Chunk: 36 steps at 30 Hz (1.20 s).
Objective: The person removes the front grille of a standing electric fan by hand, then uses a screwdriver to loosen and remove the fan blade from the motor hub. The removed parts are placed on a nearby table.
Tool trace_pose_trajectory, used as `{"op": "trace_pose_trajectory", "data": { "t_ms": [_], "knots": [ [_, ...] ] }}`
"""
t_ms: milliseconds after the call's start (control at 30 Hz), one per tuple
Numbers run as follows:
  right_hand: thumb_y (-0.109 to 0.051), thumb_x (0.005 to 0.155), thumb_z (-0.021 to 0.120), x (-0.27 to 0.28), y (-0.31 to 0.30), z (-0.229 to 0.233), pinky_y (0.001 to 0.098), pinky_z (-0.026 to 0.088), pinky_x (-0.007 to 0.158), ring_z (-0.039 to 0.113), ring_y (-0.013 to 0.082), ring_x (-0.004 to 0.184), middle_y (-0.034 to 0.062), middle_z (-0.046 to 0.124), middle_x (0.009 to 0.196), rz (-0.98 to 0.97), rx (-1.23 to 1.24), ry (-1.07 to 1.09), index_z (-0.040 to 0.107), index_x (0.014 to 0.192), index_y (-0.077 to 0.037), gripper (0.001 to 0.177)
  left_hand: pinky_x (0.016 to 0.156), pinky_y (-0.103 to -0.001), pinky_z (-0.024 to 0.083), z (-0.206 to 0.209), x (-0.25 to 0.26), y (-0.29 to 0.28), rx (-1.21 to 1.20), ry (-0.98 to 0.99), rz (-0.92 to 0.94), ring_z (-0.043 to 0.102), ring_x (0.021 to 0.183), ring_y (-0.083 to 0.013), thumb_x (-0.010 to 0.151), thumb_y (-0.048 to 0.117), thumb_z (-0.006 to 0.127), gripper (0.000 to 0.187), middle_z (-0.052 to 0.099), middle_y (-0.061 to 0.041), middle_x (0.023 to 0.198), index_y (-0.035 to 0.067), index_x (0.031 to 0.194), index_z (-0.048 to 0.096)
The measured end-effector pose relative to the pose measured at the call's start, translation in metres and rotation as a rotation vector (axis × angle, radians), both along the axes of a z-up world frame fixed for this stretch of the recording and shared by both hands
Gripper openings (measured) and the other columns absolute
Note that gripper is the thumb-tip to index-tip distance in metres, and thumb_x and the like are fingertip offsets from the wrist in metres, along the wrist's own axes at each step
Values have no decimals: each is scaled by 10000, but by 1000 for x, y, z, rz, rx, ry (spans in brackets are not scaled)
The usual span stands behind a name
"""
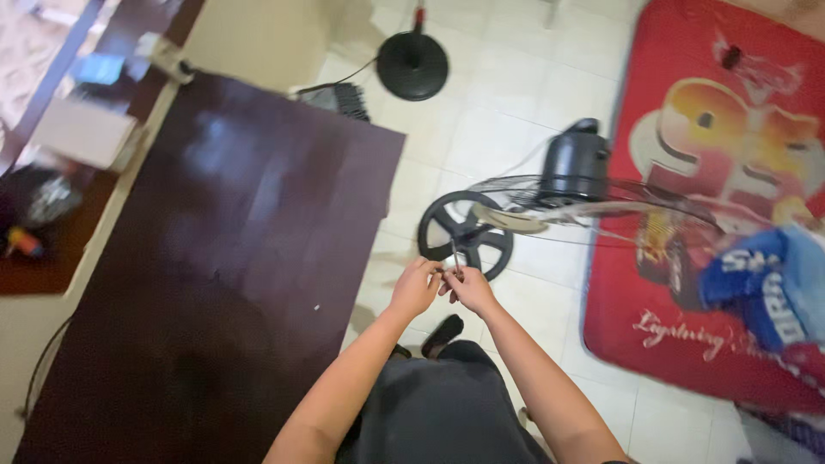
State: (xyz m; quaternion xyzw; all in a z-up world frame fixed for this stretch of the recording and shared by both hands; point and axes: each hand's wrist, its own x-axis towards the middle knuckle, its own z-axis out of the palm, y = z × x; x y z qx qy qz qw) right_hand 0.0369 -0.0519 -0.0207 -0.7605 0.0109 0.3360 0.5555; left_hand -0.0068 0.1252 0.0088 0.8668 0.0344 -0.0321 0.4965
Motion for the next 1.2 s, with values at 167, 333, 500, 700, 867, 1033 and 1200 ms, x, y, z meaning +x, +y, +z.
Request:
{"op": "trace_pose_trajectory", "data": {
  "t_ms": [167, 333, 500, 700, 867, 1033, 1200],
  "knots": [
    [-295, 1031, 536, -1, -70, 28, 274, 472, 469, 665, 136, 503, 80, 715, 639, -136, -59, 35, 702, 897, -16, 351, 892, -445, 507, 15, 35, -69, -12, -85, -155, 625, 1048, -339, 915, 143, 660, 205, 669, -131, 1007, 77, 1095, 733],
    [-282, 1018, 577, 5, -139, 42, 288, 469, 421, 635, 157, 436, 90, 661, 570, -228, -56, 58, 684, 880, 5, 335, 852, -420, 529, 8, 70, -136, -34, -148, -199, 647, 984, -332, 914, 141, 691, 154, 679, -138, 991, 63, 1036, 748],
    [-267, 996, 621, 17, -194, 46, 295, 470, 391, 588, 159, 403, 55, 579, 531, -259, -24, 18, 637, 937, -5, 269, 769, -356, 557, -13, 107, -177, -154, -31, -62, 695, 846, -228, 905, 144, 721, 210, 705, -103, 966, 25, 1078, 706],
    [-271, 993, 631, 28, -231, 52, 295, 460, 393, 594, 144, 418, 19, 540, 606, -262, -25, -61, 602, 957, 5, 280, 798, -329, 579, -37, 132, -193, -462, 103, -33, 683, 928, -177, 910, 93, 718, 360, 705, -79, 1066, 7, 1245, 619],
    [-242, 1018, 560, 32, -230, 64, 295, 492, 408, 599, 153, 470, 43, 555, 701, -348, 72, 38, 540, 1092, -33, 223, 915, -309, 557, -50, 144, -194, -498, 99, -56, 695, 1071, -179, 892, 68, 746, 426, 723, -106, 1168, -3, 1289, 611],
    [-150, 989, 483, 36, -224, 69, 295, 521, 428, 638, 151, 549, 59, 591, 792, -352, 163, 85, 519, 1277, -80, 298, 951, -302, 549, -69, 159, -195, -565, 141, -118, 695, 1103, -180, 881, 37, 756, 445, 737, -106, 1209, -1, 1295, 597],
    [-112, 965, 582, 35, -216, 73, 282, 543, 452, 682, 138, 586, 97, 691, 911, -314, 104, -49, 505, 1391, -54, 436, 956, -304, 549, -86, 175, -197, -845, 142, -153, 683, 1080, -167, 860, -66, 732, 467, 729, -98, 1188, -2, 1305, 603]
  ]
}}
